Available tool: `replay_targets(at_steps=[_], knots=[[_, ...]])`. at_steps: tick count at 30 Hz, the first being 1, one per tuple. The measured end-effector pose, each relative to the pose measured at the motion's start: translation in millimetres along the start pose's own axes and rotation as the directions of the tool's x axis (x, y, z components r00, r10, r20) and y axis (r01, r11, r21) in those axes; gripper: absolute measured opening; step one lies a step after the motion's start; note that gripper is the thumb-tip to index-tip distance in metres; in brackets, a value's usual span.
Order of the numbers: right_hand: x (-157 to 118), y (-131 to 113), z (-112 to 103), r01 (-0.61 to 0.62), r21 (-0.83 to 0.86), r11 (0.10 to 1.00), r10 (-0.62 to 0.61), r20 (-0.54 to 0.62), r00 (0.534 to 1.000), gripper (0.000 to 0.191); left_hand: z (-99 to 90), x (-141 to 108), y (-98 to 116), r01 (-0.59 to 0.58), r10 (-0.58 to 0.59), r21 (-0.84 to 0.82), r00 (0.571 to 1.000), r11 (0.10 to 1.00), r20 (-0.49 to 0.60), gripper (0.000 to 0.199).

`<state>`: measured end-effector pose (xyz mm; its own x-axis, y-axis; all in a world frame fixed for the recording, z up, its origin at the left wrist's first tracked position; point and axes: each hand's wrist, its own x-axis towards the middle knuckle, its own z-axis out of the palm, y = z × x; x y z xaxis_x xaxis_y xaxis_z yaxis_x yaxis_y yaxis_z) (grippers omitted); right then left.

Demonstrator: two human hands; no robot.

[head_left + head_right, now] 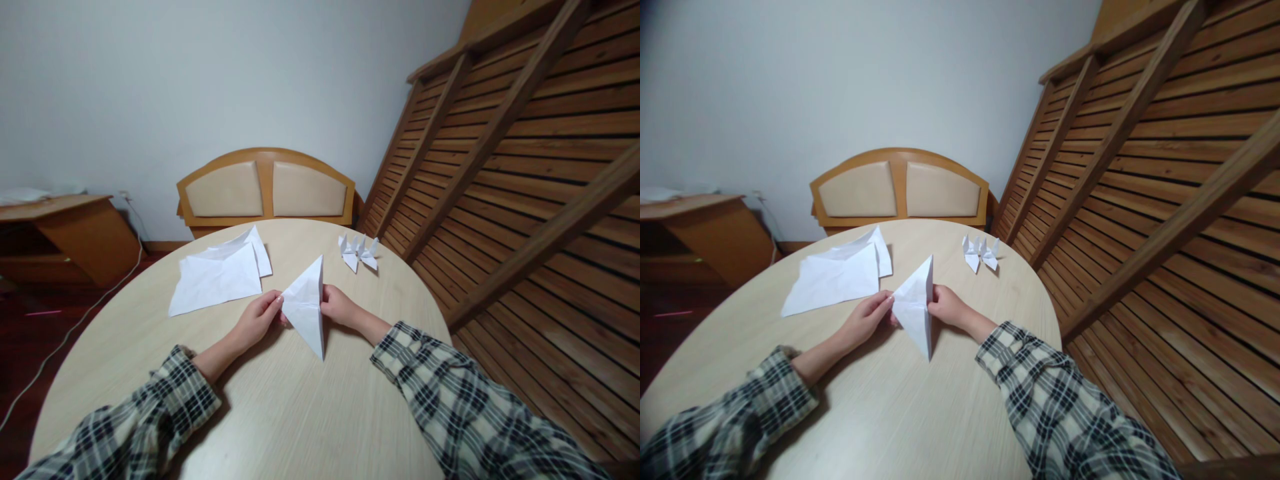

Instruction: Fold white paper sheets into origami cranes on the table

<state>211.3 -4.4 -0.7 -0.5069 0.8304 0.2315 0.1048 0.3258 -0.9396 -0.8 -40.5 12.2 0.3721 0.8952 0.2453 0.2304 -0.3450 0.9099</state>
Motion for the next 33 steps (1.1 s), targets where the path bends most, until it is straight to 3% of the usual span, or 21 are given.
replay_targets(at_steps=[6,11,23,28,33], knots=[[-1.6,-1.1,2.4,0.043,-0.046,0.998,-0.041,0.033,0.999,0.029,0.7,0.0,-3.5,0.022,-0.022,-0.094,1.0,0.995,-0.002,0.026],[-2.3,-4.6,3.7,0.065,-0.026,0.998,-0.064,0.043,0.997,0.03,1.2,0.5,-6.0,0.066,-0.071,-0.203,0.997,0.977,-0.019,0.034],[0.9,-5.1,5.2,0.073,-0.06,0.996,-0.083,-0.193,0.978,0.028,1.8,3.0,-13.8,0.093,-0.094,-0.325,0.995,0.941,0.016,0.061],[2.1,-7.3,3.3,0.091,-0.175,0.98,-0.14,-0.292,0.946,0.029,2.4,2.8,-8.9,0.124,-0.106,-0.278,0.991,0.952,0.078,0.062],[2.4,-7.4,5.8,0.002,-0.286,0.958,-0.102,-0.334,0.937,0.024,3.0,0.6,0.3,0.009,-0.007,-0.105,1.0,0.994,0.02,0.057]])
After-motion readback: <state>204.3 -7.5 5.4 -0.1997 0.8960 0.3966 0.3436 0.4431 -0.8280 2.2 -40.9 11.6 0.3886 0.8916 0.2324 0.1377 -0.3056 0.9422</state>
